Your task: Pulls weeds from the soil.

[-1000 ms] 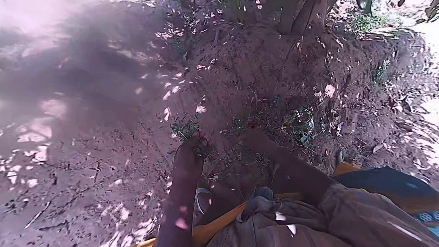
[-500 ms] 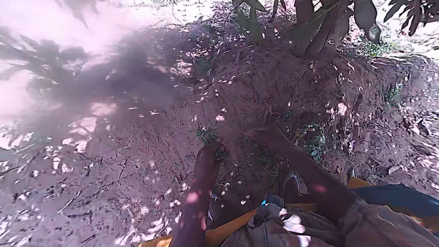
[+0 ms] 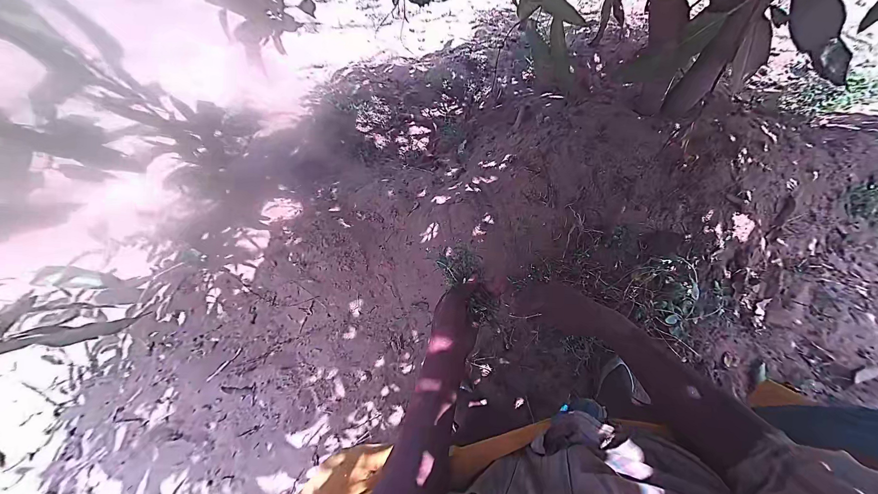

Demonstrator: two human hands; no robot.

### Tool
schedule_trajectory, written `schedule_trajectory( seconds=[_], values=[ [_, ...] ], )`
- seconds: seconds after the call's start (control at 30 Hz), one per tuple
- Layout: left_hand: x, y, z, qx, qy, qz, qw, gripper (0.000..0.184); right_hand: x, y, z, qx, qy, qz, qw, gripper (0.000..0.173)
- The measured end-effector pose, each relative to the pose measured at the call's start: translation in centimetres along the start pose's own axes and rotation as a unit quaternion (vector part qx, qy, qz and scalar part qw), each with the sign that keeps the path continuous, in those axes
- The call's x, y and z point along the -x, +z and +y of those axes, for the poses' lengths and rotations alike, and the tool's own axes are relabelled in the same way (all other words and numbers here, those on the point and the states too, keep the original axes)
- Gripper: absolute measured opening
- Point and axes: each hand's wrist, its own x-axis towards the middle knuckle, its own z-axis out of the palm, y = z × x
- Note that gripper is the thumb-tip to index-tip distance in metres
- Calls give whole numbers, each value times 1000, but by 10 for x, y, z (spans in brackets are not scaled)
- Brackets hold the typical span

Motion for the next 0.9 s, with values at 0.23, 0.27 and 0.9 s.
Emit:
schedule_trajectory(
  seconds=[0.23,0.27,0.9],
  values=[
    [2,-3,-2,-66,27,6,997,19,11,-24,23,-65,47,70,994,29],
    [2,-3,-3,-83,30,6,996,19,16,-31,32,-69,65,131,987,28],
    [-2,0,-9,-93,37,-4,995,22,16,-38,93,-175,249,319,898,34]
  ],
)
